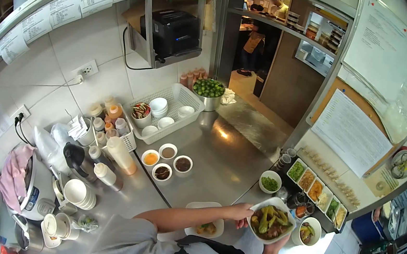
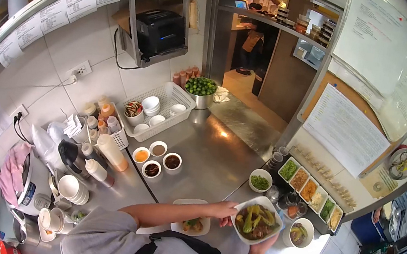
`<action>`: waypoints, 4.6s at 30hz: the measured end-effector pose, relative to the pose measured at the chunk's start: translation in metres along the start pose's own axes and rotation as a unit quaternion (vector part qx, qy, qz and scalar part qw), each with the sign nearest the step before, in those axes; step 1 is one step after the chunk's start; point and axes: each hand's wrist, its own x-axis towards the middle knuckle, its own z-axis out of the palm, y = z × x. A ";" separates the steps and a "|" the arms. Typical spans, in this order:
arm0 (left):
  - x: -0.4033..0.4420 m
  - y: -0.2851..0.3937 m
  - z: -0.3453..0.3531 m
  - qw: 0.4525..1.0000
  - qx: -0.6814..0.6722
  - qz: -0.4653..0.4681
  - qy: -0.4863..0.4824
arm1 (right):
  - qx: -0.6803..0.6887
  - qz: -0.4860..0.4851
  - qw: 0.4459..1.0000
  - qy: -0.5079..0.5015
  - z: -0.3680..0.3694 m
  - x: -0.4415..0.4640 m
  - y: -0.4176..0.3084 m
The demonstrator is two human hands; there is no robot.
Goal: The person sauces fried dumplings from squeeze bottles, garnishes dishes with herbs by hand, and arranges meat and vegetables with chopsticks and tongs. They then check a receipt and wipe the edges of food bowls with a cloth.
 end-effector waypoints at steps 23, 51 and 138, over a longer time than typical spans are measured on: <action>-0.006 -0.055 -0.077 0.958 -0.108 0.060 0.258 | -0.448 0.186 0.875 0.009 -0.073 -0.025 -0.024; 0.016 -0.107 -0.164 0.929 -0.180 0.058 0.319 | -0.809 0.163 0.563 0.036 -0.069 -0.014 -0.002; 0.051 -0.067 -0.209 0.919 -0.186 0.074 0.340 | -0.831 -0.086 0.514 -0.193 0.113 0.334 0.161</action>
